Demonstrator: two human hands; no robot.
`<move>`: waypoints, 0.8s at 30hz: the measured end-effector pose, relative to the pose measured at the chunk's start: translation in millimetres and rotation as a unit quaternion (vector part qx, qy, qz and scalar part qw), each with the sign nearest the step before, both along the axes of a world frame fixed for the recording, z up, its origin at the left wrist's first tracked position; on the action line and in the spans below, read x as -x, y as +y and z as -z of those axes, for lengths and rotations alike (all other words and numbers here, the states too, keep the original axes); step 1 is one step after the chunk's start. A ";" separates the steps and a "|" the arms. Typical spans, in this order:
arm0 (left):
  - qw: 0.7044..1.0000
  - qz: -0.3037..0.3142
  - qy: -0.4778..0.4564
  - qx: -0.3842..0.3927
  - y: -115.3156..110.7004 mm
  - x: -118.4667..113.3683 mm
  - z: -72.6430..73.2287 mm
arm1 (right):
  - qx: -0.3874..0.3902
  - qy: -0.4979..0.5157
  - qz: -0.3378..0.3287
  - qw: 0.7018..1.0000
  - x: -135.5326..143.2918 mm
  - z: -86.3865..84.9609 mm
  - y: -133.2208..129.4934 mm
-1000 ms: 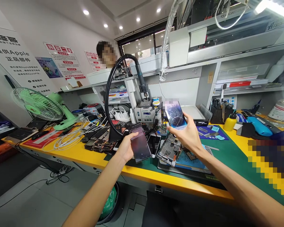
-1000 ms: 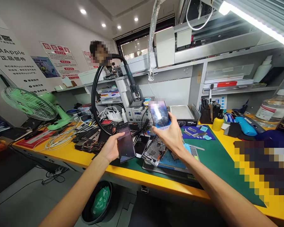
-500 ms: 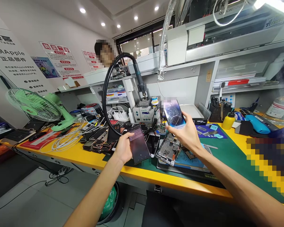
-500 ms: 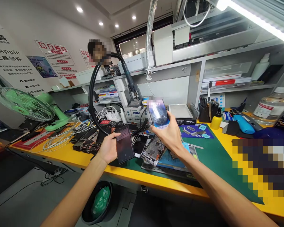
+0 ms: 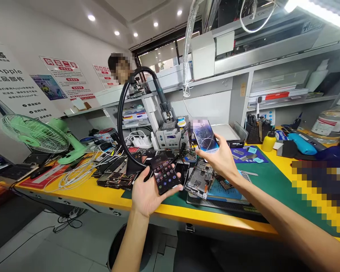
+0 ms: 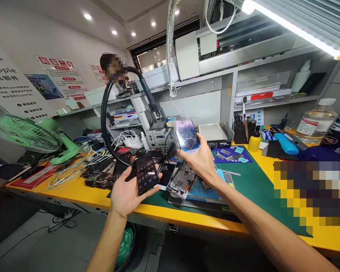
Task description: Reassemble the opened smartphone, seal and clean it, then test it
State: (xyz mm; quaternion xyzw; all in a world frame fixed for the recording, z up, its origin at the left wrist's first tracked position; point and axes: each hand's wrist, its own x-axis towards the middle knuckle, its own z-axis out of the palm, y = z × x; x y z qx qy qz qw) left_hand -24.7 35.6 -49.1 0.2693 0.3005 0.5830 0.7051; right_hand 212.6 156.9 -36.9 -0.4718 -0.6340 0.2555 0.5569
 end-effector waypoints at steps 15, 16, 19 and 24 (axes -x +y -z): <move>0.981 -0.081 0.162 -0.070 -20.7 -20.3 10.7 | 0.016 0.016 0.003 1.000 0.2 -5.1 -1.4; 0.979 -0.088 0.169 -0.072 -21.4 -21.8 11.6 | 0.016 0.016 0.002 1.000 0.2 -5.2 -1.6; 0.977 -0.095 0.174 -0.076 -22.4 -23.2 12.8 | 0.015 0.016 0.000 1.000 0.2 -5.4 -2.3; 0.982 -0.078 0.152 -0.082 -23.7 -18.4 13.6 | 0.010 0.019 -0.004 1.000 -0.3 -6.1 -3.7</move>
